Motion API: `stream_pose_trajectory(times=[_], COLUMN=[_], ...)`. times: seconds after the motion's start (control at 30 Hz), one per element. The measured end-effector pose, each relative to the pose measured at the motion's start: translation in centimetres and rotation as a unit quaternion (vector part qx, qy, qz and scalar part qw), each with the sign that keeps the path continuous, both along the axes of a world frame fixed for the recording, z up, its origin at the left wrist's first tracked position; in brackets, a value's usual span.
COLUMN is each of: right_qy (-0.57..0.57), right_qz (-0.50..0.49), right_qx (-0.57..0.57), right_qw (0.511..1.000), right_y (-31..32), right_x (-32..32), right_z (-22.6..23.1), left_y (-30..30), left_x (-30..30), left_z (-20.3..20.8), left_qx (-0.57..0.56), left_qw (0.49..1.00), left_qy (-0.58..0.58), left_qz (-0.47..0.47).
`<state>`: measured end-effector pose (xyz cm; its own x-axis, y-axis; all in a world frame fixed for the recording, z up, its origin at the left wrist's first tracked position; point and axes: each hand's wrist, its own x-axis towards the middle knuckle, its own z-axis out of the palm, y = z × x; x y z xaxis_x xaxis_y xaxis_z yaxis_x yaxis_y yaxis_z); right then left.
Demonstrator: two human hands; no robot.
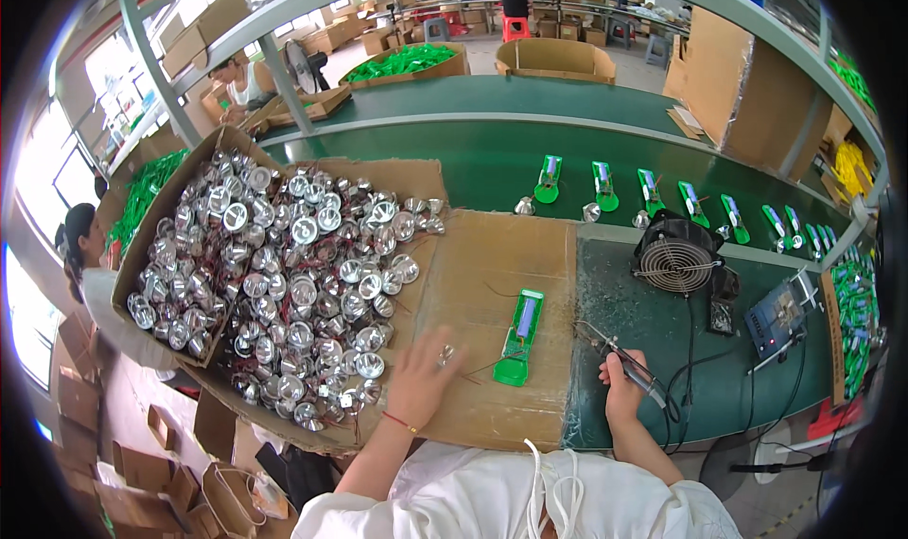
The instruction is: The person solders wires to LED light components, including circuit boards and reflector cups, using a soldering iron on a factory assembly line.
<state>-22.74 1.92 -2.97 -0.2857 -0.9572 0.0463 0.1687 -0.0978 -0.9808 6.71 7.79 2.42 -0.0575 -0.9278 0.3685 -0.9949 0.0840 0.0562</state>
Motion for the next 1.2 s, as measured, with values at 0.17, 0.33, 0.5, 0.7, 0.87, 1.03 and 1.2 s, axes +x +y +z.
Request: stream_pose_trajectory(times=[0.17,0.33,0.5,0.7,0.87,1.03,1.2], right_qy=[0.023,0.009,0.044,0.110,0.208,0.217,0.170], right_qz=[-0.001,-0.003,-0.003,0.071,0.153,0.137,0.119], right_qx=[-0.001,-0.002,-0.019,-0.084,-0.130,-0.126,-0.091], right_qw=[1.000,1.000,0.999,0.988,0.957,0.958,0.974], right_y=[0.1,0.3,0.9,2.6,3.1,3.2,3.3], right_x=[0.2,-0.2,0.0,1.1,2.2,2.5,3.0], right_z=[0.4,0.2,0.3,1.8,3.8,2.5,1.6], left_y=[-1.9,-4.5,-4.5,-4.5,-4.1,-3.5,-3.5], left_x=[0.7,-0.3,-2.5,-4.7,-5.1,-5.4,-5.7], left_z=[-3.0,-2.7,-1.0,-0.3,-1.7,-2.3,-2.0], left_qx=[-0.063,-0.094,0.049,0.113,0.162,0.149,0.115], left_qw=[0.987,0.985,0.901,0.874,0.854,0.863,0.884], left_qy=[-0.062,0.143,0.429,0.472,0.489,0.480,0.453], left_qz=[-0.138,-0.002,0.027,0.028,0.072,0.057,0.032])
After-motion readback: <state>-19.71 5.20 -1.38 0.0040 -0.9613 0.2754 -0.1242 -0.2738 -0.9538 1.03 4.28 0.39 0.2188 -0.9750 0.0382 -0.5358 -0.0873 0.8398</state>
